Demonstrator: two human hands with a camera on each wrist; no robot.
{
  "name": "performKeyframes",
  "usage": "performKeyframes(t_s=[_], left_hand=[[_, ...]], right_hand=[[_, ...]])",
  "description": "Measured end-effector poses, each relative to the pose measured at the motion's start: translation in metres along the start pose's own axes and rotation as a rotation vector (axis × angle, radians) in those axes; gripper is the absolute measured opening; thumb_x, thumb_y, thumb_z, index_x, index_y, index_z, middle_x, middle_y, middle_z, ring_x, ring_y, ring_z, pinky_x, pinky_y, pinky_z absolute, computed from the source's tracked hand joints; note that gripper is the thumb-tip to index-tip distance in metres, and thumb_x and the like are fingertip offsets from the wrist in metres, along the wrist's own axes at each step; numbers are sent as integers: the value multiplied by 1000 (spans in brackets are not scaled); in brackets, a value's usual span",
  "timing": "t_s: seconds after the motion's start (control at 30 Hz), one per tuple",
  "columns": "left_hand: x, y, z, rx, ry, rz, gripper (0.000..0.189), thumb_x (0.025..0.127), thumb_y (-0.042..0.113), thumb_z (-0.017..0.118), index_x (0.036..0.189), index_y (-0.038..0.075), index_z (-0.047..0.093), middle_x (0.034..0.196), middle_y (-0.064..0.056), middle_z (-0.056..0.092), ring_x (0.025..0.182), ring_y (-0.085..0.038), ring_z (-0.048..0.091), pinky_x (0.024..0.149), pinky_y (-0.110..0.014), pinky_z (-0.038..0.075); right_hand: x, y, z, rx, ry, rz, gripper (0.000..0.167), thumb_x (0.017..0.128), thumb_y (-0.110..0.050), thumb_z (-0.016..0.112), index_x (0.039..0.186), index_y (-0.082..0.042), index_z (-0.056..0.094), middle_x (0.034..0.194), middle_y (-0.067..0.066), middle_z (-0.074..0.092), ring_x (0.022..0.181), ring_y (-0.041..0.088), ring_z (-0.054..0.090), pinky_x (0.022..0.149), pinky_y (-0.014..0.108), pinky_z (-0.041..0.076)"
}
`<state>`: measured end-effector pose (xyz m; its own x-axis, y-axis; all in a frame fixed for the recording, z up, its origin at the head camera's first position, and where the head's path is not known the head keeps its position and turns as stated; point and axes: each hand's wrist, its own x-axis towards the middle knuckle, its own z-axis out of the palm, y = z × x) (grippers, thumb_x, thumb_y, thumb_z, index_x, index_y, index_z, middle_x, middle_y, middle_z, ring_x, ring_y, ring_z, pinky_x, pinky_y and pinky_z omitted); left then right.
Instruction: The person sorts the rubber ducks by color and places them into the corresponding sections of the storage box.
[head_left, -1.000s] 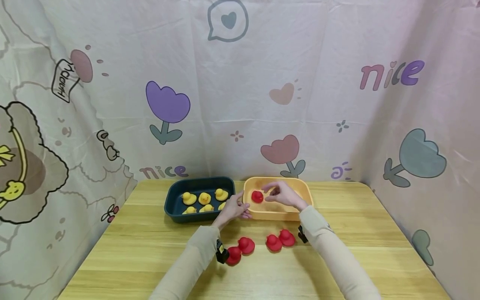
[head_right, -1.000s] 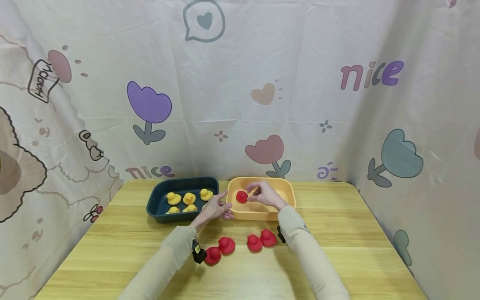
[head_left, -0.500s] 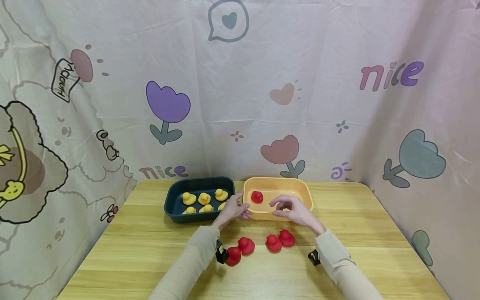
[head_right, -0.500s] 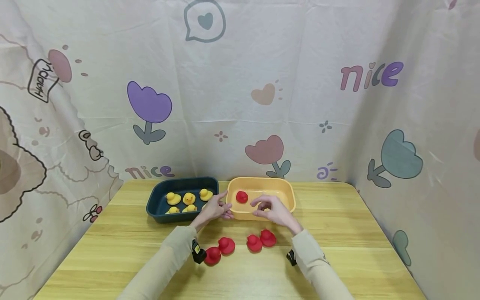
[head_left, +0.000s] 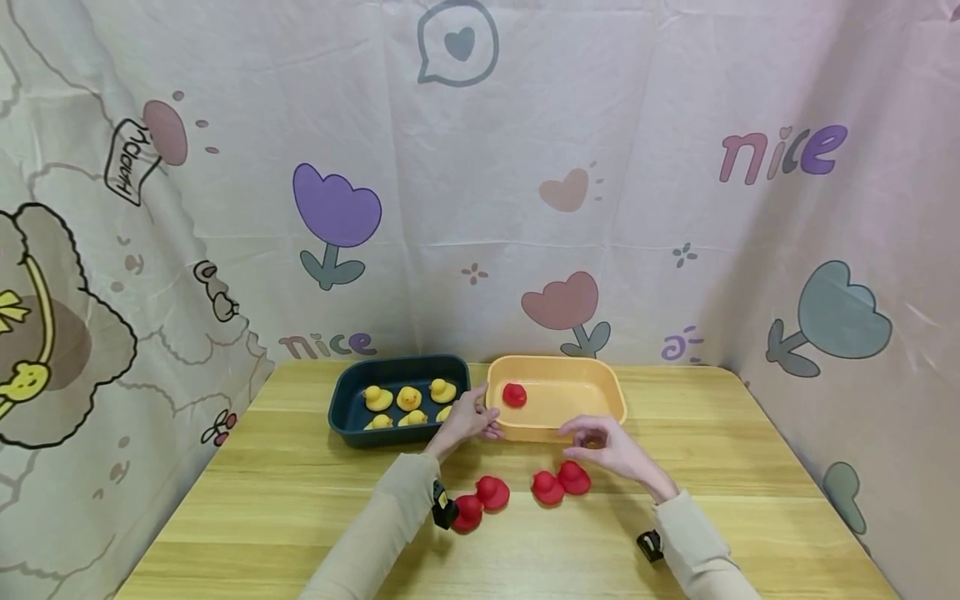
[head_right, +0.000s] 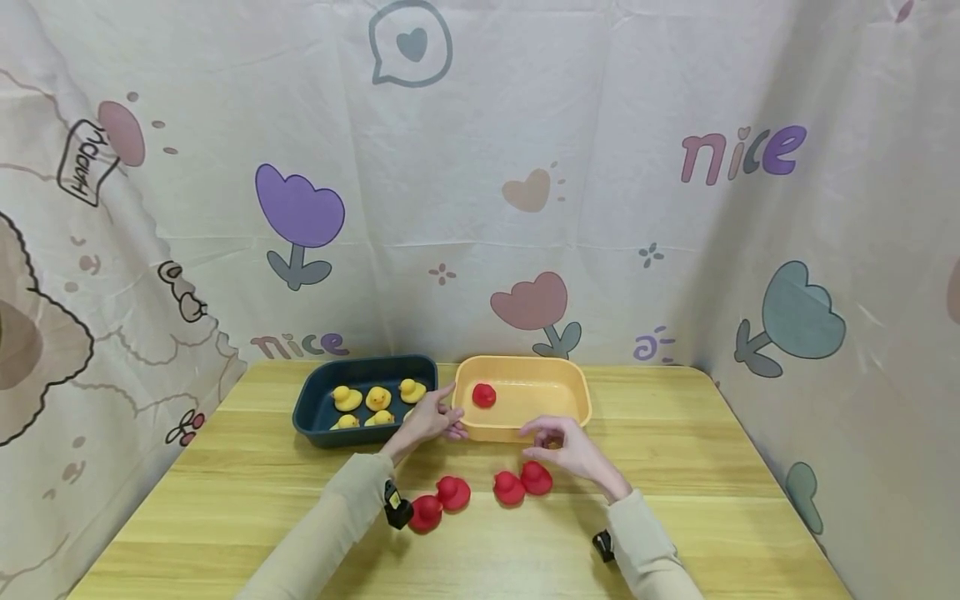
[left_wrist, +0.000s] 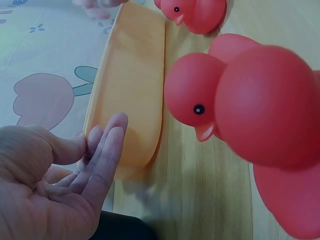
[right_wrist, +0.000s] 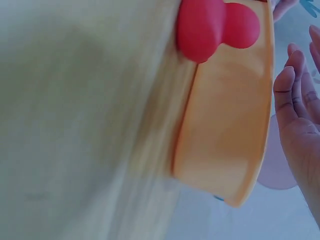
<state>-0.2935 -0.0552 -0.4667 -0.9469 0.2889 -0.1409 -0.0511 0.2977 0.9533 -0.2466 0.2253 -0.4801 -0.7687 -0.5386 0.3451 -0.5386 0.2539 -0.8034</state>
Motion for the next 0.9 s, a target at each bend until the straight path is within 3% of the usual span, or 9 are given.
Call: performKeyframes(t_s=[0.33,0.53,0.9], left_hand=[[1,0,-1,8,5,-9,67,101,2,55,159,0,20,86,-22,69,82,-35,77,82,-46,62],[2,0,-1,6,2,-13,68,101,2,55,159,0,20,87,-20,68,80,-32,77,79,-41,64],[2,-2,-1,4,-1,-6,69,101,2,55,159,0,19,88,-22,69,81,-34,77,81,-44,63]], right_hand=[[-16,7,-5,-25,-27,69,31,87,-3,75,114,10,68,88,22,66,76,2,55,66,18,52],[-17,13,-6,-25,-44,86,32,87,-5,75,114,10,68,88,23,67,75,3,55,66,18,52],[-16,16,-5,-12,-125,134,38,87,-10,76,118,9,67,84,19,66,72,2,53,62,18,48]])
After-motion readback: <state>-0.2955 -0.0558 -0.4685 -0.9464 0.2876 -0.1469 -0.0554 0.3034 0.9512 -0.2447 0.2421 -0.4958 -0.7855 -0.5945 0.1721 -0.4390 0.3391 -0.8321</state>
